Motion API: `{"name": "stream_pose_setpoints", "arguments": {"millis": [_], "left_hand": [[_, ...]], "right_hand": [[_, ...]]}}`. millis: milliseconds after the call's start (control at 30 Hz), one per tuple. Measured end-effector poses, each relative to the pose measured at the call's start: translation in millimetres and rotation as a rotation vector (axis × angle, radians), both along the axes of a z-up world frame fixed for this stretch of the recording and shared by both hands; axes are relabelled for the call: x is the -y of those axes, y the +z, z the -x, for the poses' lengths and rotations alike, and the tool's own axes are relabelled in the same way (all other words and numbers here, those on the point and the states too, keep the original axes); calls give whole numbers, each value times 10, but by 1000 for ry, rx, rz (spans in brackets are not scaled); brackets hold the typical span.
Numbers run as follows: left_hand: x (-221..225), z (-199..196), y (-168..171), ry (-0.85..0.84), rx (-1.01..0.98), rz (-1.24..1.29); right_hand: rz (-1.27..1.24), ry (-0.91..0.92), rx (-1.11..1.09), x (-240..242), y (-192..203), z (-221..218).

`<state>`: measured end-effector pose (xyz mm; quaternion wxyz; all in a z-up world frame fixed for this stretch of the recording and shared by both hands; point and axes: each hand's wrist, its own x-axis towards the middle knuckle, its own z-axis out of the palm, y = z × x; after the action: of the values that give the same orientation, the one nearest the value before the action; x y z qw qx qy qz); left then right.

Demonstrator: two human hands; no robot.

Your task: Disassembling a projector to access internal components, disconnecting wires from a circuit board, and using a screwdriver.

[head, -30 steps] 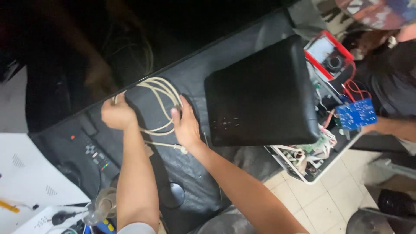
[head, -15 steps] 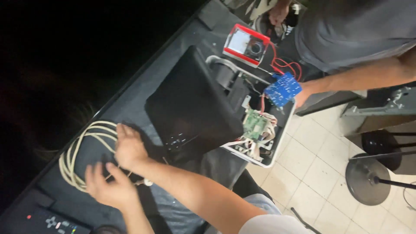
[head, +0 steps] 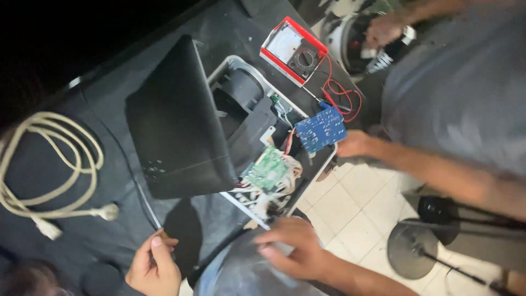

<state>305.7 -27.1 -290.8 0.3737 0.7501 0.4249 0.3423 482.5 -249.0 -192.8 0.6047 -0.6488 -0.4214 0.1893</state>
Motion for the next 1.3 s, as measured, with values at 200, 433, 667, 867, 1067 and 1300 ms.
{"name": "stream_pose_setpoints", "arguments": {"millis": [200, 433, 667, 867, 1067, 1300], "left_hand": [[1007, -410, 39, 151, -165, 196], [1440, -770, 103, 328, 33, 833], [1394, -1069, 455, 149, -254, 882], [1217, -986, 339, 173, -248, 794], [975, -757, 87, 99, -70, 569], [616, -753, 182, 190, -72, 643]], "right_hand": [[72, -253, 300, 1090, -426, -1041], [82, -735, -145, 1211, -1086, -1796], [141, -430, -590, 1265, -1855, -1509], [74, -365, -514, 1085, -1448, -1306], [76, -568, -486, 1228, -2085, -950], [-120, -722, -301, 1127, -1656, -1767]]}}
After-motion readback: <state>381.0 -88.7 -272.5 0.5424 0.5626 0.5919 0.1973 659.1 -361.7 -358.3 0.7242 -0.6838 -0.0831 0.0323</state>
